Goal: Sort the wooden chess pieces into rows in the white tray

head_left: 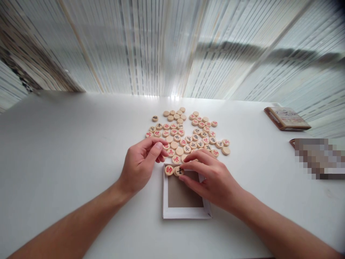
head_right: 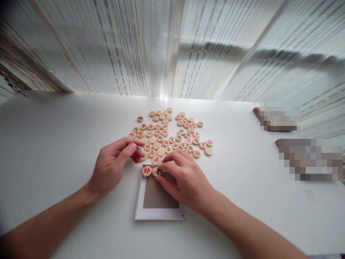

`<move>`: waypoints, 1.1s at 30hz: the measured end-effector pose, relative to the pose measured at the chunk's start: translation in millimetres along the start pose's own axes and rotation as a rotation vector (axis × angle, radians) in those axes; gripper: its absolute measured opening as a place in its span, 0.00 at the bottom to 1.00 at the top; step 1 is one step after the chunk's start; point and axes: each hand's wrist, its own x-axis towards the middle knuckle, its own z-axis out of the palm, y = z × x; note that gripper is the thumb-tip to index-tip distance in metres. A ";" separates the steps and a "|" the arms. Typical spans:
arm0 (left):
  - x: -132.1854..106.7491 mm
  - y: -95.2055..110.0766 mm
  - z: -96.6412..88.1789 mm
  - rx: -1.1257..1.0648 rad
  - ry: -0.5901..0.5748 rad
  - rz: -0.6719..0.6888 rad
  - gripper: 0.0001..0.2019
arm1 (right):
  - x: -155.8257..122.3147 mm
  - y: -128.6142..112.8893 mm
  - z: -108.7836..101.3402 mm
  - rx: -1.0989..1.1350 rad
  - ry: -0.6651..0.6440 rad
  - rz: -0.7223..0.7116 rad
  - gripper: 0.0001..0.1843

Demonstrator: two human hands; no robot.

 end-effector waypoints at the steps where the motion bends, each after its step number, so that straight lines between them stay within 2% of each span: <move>1: -0.1 -0.1 0.0 0.001 0.000 0.001 0.12 | 0.1 0.2 0.7 -0.002 -0.001 0.003 0.04; 18: 0.5 -1.2 -0.3 0.016 -0.003 0.007 0.12 | 1.9 -0.3 4.9 0.028 0.015 0.007 0.04; 24: 1.2 -0.9 -1.0 0.025 0.004 0.001 0.12 | 2.3 -0.3 -0.6 0.046 0.029 0.021 0.05; 29: 1.0 0.1 -3.5 0.042 0.012 0.010 0.12 | 8.0 6.6 -14.8 0.043 0.144 0.028 0.06; 33: 4.3 -0.8 -9.5 0.092 0.031 0.036 0.12 | 13.8 21.3 -27.0 0.016 0.302 0.125 0.02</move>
